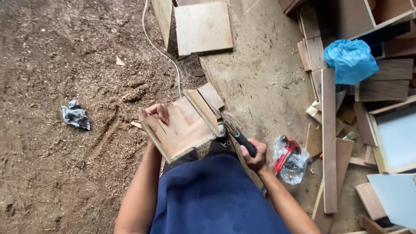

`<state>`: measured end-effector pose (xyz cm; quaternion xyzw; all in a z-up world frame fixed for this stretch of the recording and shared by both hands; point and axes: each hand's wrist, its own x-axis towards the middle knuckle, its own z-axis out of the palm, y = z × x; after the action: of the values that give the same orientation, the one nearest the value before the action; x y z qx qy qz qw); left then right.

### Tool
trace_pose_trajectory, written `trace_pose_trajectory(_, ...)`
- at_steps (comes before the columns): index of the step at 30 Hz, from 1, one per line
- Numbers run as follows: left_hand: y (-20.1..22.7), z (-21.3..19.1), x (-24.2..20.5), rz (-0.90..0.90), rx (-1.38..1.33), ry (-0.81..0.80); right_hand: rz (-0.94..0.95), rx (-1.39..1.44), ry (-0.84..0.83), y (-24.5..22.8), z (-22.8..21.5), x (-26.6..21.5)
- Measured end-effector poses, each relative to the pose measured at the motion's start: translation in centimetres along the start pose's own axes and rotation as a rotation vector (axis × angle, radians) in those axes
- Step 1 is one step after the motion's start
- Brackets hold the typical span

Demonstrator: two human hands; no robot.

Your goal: The person uses a hand saw to sand the edges of a small wooden box. They hold the box with one hand and move the saw back and forth along the edges to smooth the surface.

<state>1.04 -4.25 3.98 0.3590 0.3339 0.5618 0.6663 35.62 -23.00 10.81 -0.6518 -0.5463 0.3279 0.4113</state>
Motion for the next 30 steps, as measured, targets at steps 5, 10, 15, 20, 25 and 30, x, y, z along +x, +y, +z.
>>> trace_pose_trajectory(5,0.0,-0.2,1.1,-0.078,-0.095,-0.082,0.098,-0.045,0.01,-0.1,0.5,-0.8)
trace_pose_trajectory(10,-0.5,0.1,2.3,-0.075,0.036,-0.039,0.063,-0.043,-0.012,-1.1,1.0,-0.8)
trace_pose_trajectory(15,-0.7,0.4,2.2,-0.089,0.096,-0.014,0.132,-0.004,-0.105,-1.8,0.8,0.1)
trace_pose_trajectory(20,-1.2,0.6,2.6,-0.106,-0.012,-0.05,0.183,-0.008,-0.118,-3.3,0.6,0.8)
trace_pose_trajectory(25,-1.4,-0.2,3.3,-0.046,0.014,-0.106,0.136,-0.069,-0.087,-4.9,0.5,1.8)
trace_pose_trajectory(30,-2.0,0.9,1.9,-0.007,-0.046,0.052,0.151,-0.059,0.029,-5.1,-0.7,1.5)
